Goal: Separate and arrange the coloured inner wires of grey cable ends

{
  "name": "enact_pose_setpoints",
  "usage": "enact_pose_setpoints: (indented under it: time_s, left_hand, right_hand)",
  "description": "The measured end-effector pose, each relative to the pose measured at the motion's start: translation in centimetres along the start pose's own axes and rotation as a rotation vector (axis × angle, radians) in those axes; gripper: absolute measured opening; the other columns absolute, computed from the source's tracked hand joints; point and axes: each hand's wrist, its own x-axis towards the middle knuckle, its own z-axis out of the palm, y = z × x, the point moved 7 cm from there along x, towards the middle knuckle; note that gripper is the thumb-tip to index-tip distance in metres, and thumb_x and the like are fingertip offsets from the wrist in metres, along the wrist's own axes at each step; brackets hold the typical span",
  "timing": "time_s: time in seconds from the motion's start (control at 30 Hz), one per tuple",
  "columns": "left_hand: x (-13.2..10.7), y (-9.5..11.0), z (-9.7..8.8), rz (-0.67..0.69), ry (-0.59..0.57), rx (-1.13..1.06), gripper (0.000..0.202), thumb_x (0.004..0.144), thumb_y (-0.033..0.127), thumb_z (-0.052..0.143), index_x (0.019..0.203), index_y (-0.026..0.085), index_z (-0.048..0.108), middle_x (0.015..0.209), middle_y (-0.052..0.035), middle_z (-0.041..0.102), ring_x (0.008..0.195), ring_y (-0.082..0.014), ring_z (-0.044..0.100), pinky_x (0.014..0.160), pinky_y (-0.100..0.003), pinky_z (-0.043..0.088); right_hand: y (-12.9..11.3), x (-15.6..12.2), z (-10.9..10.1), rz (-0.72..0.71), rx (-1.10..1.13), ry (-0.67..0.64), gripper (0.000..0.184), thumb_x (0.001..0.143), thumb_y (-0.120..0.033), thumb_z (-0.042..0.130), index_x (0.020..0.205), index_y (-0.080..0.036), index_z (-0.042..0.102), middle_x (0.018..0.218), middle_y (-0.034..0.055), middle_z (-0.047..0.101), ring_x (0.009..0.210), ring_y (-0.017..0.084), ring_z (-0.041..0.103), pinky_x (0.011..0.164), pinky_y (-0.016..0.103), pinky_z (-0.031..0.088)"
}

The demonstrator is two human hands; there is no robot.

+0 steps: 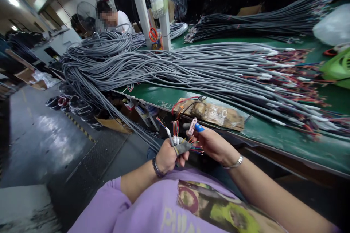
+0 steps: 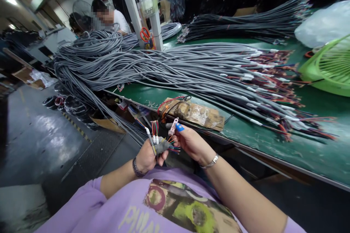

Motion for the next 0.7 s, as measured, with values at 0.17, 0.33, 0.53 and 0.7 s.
enact_pose_setpoints:
  time_s: [0.17, 0.33, 0.53, 0.7]
  left_hand:
    - [0.8, -0.3, -0.2, 0.022, 0.008, -0.032, 0.046, 0.064, 0.055, 0.075, 0.060, 0.014, 0.054, 0.046, 0.0024, 0.054, 0.028, -0.0053, 0.041, 0.030, -0.020, 0.024]
    - [1.2, -0.7, -0.1, 0.029, 0.005, -0.044, 0.044, 0.065, 0.053, 0.074, 0.060, 0.014, 0.054, 0.047, 0.0024, 0.054, 0.029, -0.0054, 0.042, 0.031, -0.019, 0.026]
    - [1.2, -0.8, 0.0, 0.032, 0.014, -0.051, 0.045, 0.066, 0.052, 0.074, 0.057, 0.014, 0.052, 0.046, 0.0019, 0.054, 0.028, -0.0056, 0.041, 0.030, -0.019, 0.026]
    - [1.3, -1.2, -0.2, 0.008, 0.031, -0.019, 0.045, 0.065, 0.053, 0.074, 0.059, 0.014, 0.052, 0.046, 0.0024, 0.054, 0.029, -0.0054, 0.041, 0.031, -0.019, 0.026]
  right_hand:
    - [-1.5, -0.1, -1.4, -0.277, -0.255, 0.284, 0.047, 0.073, -0.067, 0.063, 0.062, -0.022, 0.060, 0.055, -0.0006, 0.053, 0.051, 0.013, 0.039, 0.052, 0.028, 0.034]
    - [0.1, 1.1, -0.3, -0.075, -0.011, 0.108, 0.051, 0.069, -0.071, 0.062, 0.072, -0.021, 0.064, 0.063, 0.0033, 0.060, 0.056, 0.016, 0.050, 0.054, 0.029, 0.041]
    - [0.4, 1.7, 0.3, -0.058, 0.216, 0.126, 0.044, 0.064, -0.061, 0.075, 0.071, -0.020, 0.063, 0.065, 0.0019, 0.062, 0.057, 0.015, 0.054, 0.058, 0.029, 0.046]
    - [0.4, 1.8, 0.1, -0.108, 0.178, 0.162, 0.045, 0.066, -0.064, 0.072, 0.070, -0.021, 0.063, 0.064, 0.0016, 0.062, 0.059, 0.016, 0.057, 0.056, 0.029, 0.046]
